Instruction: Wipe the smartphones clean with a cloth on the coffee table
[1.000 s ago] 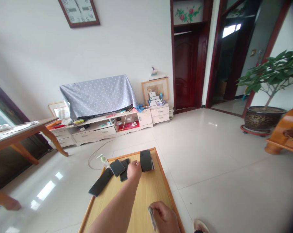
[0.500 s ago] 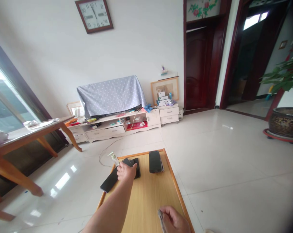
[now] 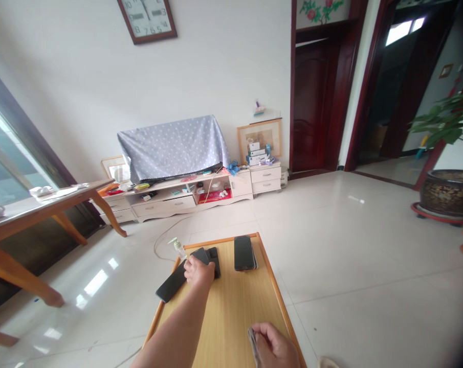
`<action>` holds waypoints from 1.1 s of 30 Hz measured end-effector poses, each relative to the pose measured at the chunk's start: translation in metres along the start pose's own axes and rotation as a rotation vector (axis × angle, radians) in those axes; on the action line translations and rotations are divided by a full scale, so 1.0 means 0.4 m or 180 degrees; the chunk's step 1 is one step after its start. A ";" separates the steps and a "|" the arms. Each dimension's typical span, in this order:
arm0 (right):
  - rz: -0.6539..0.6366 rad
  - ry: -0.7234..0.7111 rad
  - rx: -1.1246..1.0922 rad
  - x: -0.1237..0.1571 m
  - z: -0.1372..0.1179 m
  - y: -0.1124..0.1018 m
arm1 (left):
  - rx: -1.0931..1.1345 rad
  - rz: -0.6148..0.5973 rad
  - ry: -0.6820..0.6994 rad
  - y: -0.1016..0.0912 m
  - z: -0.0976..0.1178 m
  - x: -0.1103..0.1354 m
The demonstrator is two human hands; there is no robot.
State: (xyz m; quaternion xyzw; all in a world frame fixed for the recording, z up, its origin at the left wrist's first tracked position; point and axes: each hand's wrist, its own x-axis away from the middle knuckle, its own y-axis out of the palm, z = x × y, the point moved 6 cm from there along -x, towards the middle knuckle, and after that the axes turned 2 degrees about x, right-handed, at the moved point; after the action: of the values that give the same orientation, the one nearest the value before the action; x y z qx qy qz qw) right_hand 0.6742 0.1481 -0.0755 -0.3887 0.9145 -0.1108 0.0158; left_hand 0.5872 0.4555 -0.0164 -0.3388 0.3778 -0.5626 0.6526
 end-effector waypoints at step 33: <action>0.0173 -0.0479 0.0577 0.170 -0.103 0.024 | 0.0316 -0.1211 0.2267 -0.315 -0.398 0.539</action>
State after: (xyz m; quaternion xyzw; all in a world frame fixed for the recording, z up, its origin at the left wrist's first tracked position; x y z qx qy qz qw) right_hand 0.6154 0.1140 -0.0334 -0.3679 0.9072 -0.1630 0.1224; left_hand 0.4053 0.2220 -0.0086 -0.1546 0.4833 -0.7730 0.3808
